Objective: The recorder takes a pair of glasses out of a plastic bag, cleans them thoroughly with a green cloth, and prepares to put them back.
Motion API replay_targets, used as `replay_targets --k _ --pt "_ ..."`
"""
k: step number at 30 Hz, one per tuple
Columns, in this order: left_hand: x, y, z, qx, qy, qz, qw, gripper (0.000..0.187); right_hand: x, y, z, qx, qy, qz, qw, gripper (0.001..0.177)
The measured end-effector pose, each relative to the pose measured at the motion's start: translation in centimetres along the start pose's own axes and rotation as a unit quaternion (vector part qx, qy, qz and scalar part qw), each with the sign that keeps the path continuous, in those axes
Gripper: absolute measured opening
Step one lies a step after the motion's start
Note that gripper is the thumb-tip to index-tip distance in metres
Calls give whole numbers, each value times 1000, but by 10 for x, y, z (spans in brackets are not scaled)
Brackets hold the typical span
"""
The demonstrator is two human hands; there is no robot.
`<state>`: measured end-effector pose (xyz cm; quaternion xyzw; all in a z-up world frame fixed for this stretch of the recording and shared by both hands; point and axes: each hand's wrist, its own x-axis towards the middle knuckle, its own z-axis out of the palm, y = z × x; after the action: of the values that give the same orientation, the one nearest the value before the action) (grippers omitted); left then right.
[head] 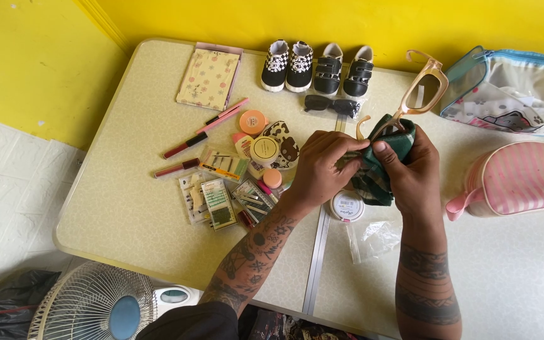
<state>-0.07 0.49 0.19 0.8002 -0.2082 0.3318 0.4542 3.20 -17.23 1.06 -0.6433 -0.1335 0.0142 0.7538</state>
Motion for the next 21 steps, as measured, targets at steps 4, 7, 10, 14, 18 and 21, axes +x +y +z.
replay_targets --k 4,7,10,14,18,21 --pt "-2 -3 3 -1 3 -2 1000 32 0 -1 -5 -7 -20 0 1000 26" --pt "-2 -2 7 0 7 -1 1000 32 1 7 -11 -10 -27 -4 1000 25" --pt "-3 -2 12 -1 9 5 1000 31 2 19 -13 12 2 -3 1000 22" --pt "-16 -23 21 -10 8 -6 1000 30 2 10 -2 10 14 -11 1000 23" --pt "-11 -28 22 -14 2 -25 1000 43 0 -4 -1 -46 -29 -21 998 27" --pt "-10 -27 22 -16 -9 -24 1000 53 2 2 -17 -55 -31 0 998 27"
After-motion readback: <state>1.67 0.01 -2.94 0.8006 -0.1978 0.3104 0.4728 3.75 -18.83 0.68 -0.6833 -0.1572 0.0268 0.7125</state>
